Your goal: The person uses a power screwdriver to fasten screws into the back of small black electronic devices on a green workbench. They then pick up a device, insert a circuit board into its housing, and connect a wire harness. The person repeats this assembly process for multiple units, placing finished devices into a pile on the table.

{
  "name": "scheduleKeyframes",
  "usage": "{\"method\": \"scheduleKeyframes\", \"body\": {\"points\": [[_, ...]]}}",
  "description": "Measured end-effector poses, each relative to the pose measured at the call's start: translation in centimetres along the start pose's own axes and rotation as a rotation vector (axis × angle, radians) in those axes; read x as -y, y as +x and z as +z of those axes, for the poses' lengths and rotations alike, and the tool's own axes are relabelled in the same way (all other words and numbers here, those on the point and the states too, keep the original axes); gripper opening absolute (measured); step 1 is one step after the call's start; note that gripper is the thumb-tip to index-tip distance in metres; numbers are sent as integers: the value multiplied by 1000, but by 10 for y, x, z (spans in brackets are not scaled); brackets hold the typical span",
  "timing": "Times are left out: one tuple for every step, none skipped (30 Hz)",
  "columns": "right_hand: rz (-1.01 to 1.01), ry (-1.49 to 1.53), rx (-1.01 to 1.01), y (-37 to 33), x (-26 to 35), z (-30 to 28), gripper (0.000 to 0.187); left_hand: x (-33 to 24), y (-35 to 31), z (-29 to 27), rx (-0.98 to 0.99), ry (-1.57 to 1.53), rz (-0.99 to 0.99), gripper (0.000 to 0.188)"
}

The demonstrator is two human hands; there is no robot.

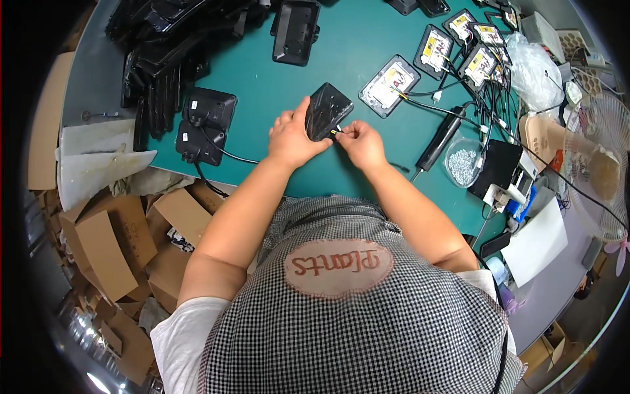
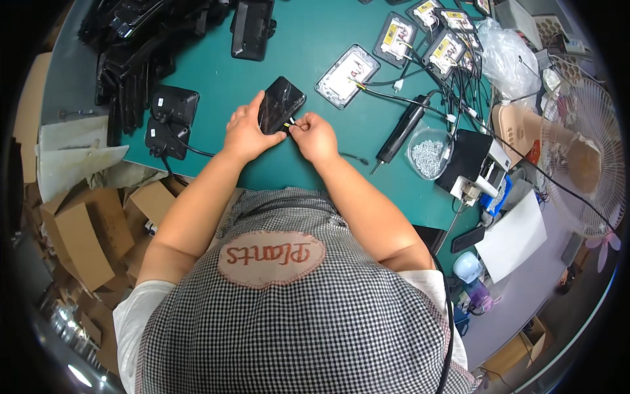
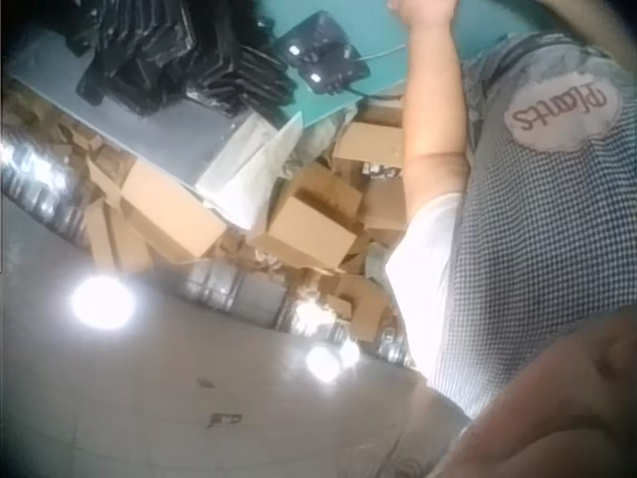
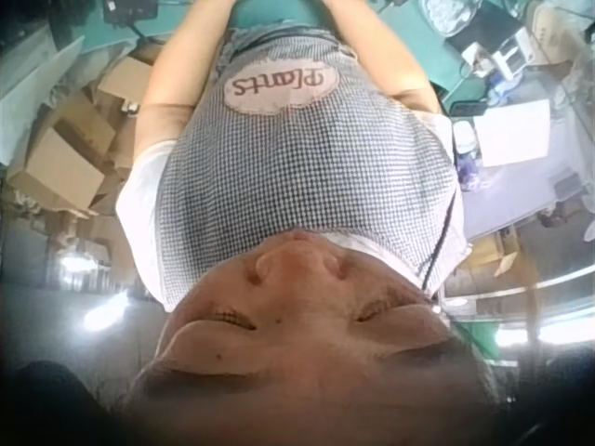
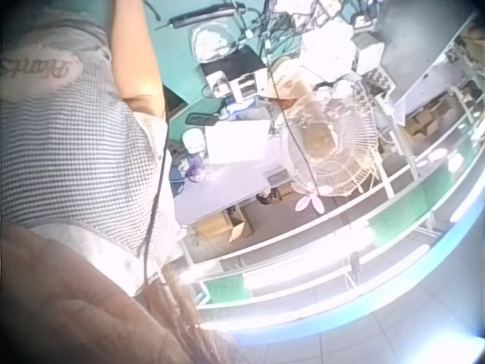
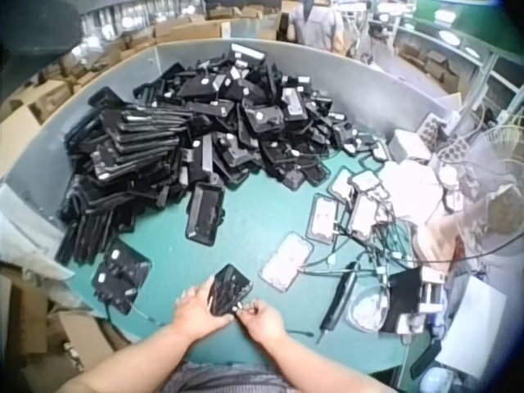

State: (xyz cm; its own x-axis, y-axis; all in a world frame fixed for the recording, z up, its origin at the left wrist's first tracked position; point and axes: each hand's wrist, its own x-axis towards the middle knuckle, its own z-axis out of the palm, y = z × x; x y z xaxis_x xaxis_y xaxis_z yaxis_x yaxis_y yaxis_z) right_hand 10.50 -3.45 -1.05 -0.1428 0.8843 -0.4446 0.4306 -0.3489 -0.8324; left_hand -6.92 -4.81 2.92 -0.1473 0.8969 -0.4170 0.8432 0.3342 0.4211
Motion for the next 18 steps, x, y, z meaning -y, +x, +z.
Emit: {"method": "scheduleKeyframes", "body": {"points": [[-72, -86, -34, -1, 3, 1, 14, 1, 0, 0, -3, -11, -6, 110], [-107, -159, -32, -3, 7, 2, 13, 1, 1, 0, -7, -22, -13, 110], [-143, -232, -28, -6, 10, 1, 12, 1, 1, 1, -10, -33, -20, 110], [-180, -305, -25, -8, 15, 1, 12, 2, 1, 1, -11, -44, -28, 111], [-262, -384, -37, -7, 13, 2, 11, 4, 1, 3, -11, -55, -35, 112], [-344, -462, -49, -4, 9, 3, 10, 5, 0, 5, -12, -67, -43, 112], [-425, -541, -62, -2, 4, 4, 9, 6, 0, 6, -26, -72, -49, 113], [-518, -517, -82, -2, -1, 4, 9, 6, -1, 8, -40, -77, -54, 114], [-610, -493, -101, -2, -5, 3, 9, 6, -2, 10, -54, -82, -60, 114], [-703, -469, -121, -2, -5, 1, 9, 6, -3, 11, -61, -79, -52, 115], [-709, -483, -113, -3, -5, -1, 8, 7, -4, 12, -69, -77, -44, 115], [-715, -498, -104, -5, -6, -3, 8, 8, -5, 12, -77, -75, -36, 115], [-721, -512, -95, -7, -5, -3, 8, 9, -6, 12, -78, -71, -28, 115], [-695, -549, -82, -6, -6, -2, 8, 9, -6, 12, -79, -68, -21, 114], [-668, -585, -68, -3, -6, -1, 9, 10, -7, 12, -81, -64, -14, 114], [-643, -620, -55, 0, -2, 0, 9, 10, -6, 12, -84, -58, -20, 113], [-416, -556, -18, 3, 2, 3, 11, 9, -6, 13, -87, -53, -26, 113], [-189, -489, 19, 7, 7, 6, 14, 9, -6, 14, -91, -48, -32, 113]]}}
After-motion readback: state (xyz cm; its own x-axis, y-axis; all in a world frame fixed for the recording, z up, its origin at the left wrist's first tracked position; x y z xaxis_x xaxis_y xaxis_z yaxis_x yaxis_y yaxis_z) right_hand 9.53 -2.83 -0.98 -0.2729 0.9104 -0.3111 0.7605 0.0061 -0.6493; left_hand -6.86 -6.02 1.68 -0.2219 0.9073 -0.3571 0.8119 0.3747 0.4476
